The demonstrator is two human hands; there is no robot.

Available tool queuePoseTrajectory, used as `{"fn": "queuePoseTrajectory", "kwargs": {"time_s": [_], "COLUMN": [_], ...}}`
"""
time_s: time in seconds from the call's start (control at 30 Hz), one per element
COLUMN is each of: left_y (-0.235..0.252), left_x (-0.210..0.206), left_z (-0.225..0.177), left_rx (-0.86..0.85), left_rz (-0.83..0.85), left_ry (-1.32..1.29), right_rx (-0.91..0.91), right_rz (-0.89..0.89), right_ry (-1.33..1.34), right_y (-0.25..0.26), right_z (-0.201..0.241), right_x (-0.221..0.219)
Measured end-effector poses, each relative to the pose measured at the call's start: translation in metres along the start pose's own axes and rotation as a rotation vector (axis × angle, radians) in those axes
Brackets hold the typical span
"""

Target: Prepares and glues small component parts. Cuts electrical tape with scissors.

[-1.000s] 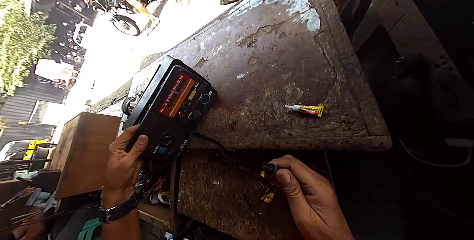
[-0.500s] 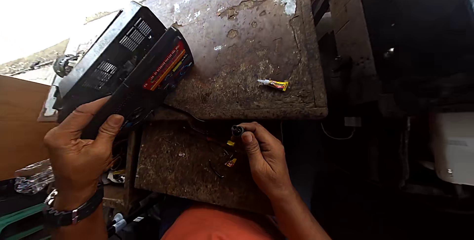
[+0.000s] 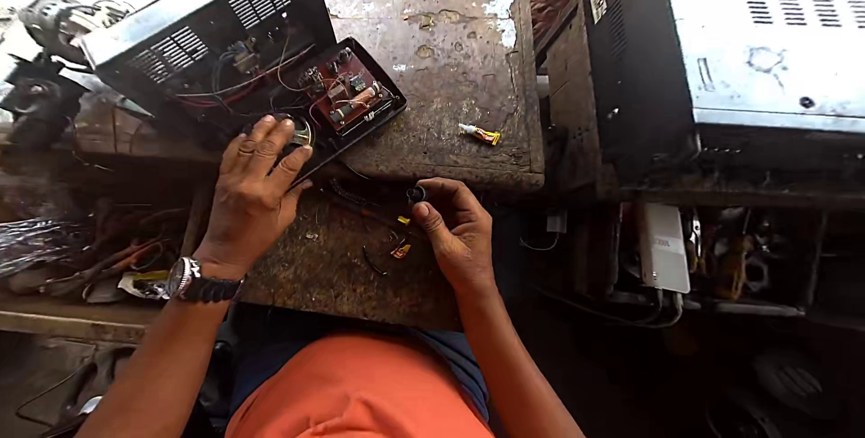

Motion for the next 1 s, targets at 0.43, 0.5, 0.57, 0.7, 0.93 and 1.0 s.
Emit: {"fn": "queuePoseTrajectory", "kwargs": {"time_s": [0.43,0.5,0.57,0.7,0.93,1.0], "left_y": [-0.080,-0.115,-0.155,-0.244,-0.328,-0.330], "left_x": [0.057,0.068,0.081,0.101,0.113,0.110], "left_z": [-0.066,-0.060,-0.042,0.010,0.054,0.063], "left_rx": [0.128,0.244,0.392,0.630,0.824,0.811], "left_rz": [-0.258,-0.317,-0.374,-0.641,-0.764,-0.685], "left_ry": [-0.197,-0.161,-0.117,-0.163,-0.204,-0.194], "right_rx": [0.117,0.120,0.135,0.233,0.205,0.238], "right_rz": [0.107,0.109,0.125,0.188,0.256,0.240], "right_ry": [-0.085,-0.096,-0.112,-0.302,-0.688,-0.845], "right_y": [-0.007,-0.008,-0.007,-0.007,-0.019,-0.021], "right_z": [0.007,0.008,0.008,0.004,0.003,0.000], "right_x": [-0.002,-0.003,-0.005,-0.015,-0.060,-0.074]}}
Point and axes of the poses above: each hand's wrist, its own y-axis towards the middle knuckle, its own x-axis out of the back of the hand, z = x × y, the point moved 3 cm from there along y, towards the middle knuckle, and after that the axes turned 12 degrees about -x, right-handed, at the moved point
